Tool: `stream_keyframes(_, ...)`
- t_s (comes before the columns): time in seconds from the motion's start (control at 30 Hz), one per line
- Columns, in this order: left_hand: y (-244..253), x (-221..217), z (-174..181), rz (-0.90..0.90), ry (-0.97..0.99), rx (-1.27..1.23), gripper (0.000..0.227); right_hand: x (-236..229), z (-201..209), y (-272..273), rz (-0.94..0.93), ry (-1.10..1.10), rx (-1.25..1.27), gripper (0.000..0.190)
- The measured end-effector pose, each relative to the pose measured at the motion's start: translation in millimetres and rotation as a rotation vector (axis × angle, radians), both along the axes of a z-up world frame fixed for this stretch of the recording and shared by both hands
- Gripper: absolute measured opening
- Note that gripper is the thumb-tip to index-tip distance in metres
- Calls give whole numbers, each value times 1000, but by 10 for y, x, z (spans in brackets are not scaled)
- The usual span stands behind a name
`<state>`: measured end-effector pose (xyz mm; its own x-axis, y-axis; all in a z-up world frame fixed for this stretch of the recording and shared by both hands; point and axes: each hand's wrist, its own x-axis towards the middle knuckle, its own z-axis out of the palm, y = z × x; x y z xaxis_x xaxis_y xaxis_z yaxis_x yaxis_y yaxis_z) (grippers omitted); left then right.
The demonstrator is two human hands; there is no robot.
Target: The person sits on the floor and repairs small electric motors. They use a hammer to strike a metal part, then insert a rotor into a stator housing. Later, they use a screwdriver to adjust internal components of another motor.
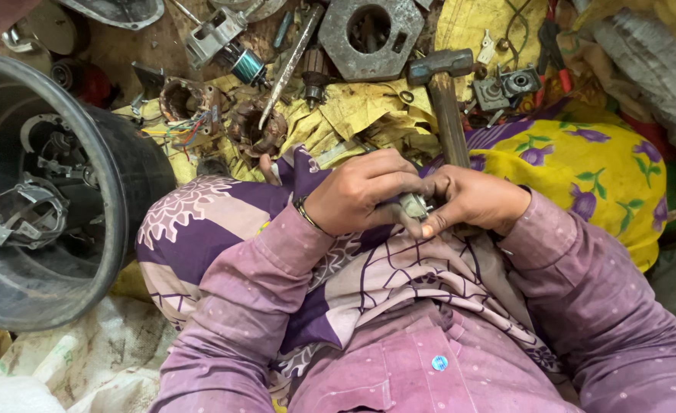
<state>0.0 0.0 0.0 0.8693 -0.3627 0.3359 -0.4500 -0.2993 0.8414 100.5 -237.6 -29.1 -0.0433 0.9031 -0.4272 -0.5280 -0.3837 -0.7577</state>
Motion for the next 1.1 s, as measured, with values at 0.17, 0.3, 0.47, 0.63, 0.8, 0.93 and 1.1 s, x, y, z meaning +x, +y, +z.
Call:
stream_keyframes(0.17,36,61,-30,2,19,-58,47,25,-72,-17,-50,14,-53,29)
stream_keyframes(0.3,36,87,-14,73,192,-213,51,98,-108,-74,-136,-23,14,37)
stream_keyframes(0.47,56,112,43,99,158,-252,54,117,-97,-66,-274,-21,-9,44)
stream_keyframes(0.63,40,133,96,46,173,-273,57,135,16,-87,-186,62,-45,41)
stream_keyframes(0.8,83,137,121,-49,183,-227,52,126,22,-70,-71,-5,-156,37)
stream_keyframes(0.93,85,143,129,-72,155,-205,53,136,9,-55,-35,10,-153,34)
stream_keyframes(1.1,49,138,127,-95,169,-140,57,77,25,21,-77,-100,-137,33)
